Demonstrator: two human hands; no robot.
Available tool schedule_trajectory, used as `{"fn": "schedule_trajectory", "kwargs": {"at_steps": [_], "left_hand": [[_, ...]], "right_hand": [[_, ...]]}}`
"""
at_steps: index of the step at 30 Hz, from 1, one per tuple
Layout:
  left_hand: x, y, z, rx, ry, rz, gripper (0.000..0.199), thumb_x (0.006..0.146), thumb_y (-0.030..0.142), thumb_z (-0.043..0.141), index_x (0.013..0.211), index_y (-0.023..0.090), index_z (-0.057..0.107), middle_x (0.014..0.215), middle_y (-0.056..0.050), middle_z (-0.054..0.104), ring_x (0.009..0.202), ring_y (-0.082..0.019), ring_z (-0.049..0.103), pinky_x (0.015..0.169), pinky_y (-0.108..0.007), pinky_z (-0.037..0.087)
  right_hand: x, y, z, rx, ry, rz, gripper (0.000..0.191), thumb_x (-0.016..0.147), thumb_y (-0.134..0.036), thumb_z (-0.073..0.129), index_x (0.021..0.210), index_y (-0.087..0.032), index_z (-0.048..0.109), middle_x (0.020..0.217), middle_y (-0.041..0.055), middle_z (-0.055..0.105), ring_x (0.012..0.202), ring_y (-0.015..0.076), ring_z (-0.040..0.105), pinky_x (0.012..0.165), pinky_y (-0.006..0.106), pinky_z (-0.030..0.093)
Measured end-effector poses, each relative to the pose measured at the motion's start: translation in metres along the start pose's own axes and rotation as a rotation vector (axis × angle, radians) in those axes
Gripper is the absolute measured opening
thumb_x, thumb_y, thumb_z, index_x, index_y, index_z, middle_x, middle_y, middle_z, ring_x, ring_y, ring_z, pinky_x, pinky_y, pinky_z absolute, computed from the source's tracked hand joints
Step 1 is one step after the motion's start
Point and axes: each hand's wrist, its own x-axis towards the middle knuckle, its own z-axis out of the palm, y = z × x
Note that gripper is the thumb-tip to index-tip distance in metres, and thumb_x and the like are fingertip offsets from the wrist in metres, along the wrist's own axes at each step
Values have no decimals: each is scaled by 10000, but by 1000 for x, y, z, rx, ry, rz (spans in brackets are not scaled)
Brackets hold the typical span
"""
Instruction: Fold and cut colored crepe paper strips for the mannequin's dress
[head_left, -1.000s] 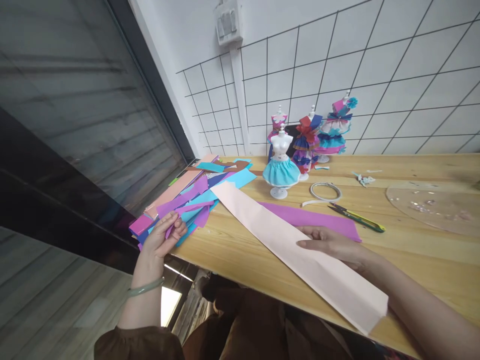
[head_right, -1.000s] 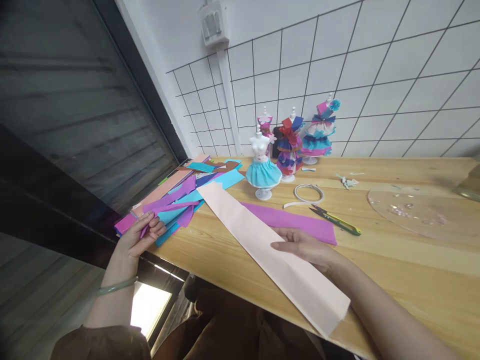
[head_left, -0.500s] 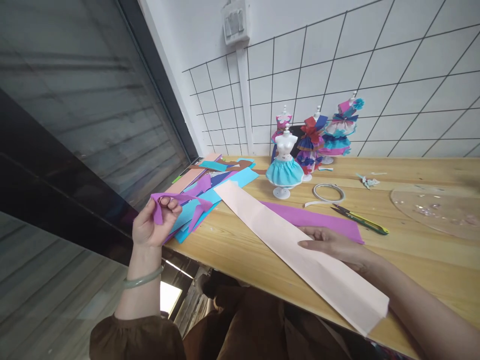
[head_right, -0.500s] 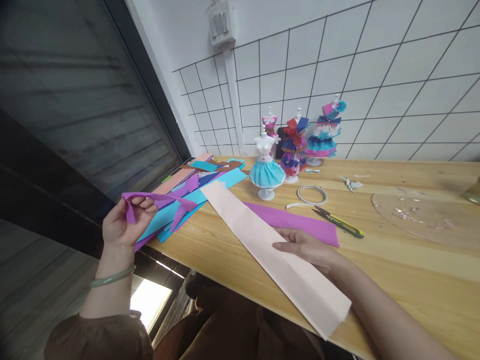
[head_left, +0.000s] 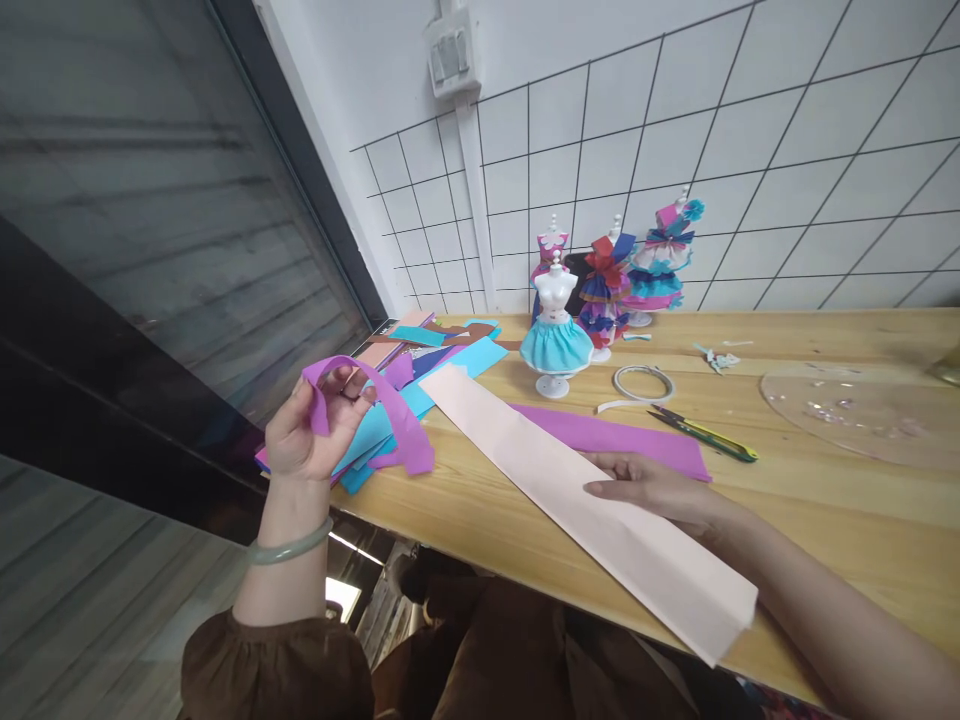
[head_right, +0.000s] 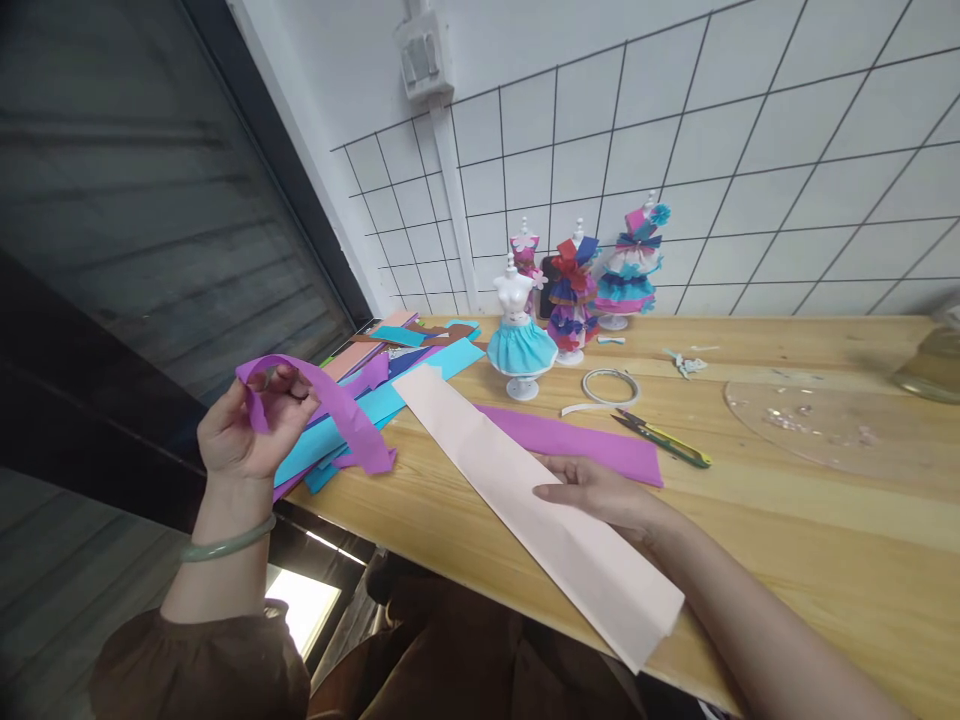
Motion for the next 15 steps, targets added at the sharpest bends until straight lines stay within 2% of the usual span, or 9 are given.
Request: {"fn": "schedule_trajectory", "kwargs": {"at_steps": [7, 15], "left_hand": [[8, -8, 3, 24, 76, -22, 112, 729, 306, 645, 694, 207, 604, 921, -36, 668, 1072, -235, 548, 914, -439, 473], [53, -20, -7, 6, 79, -54, 57, 770, 226, 594, 792, 177, 614, 1044, -82, 657, 1109, -246, 543, 912, -454, 481]], "right_hand": [[-2, -4, 3, -23, 3, 0, 610, 765, -330, 638, 1337, -288, 430, 1301, 18, 537, 1137, 259, 538, 972, 400, 428], [-2, -5, 5, -45, 10, 5, 608, 756, -344, 645, 1327, -283, 445, 1292, 15, 545, 1127, 258, 546, 961, 397, 434]]}}
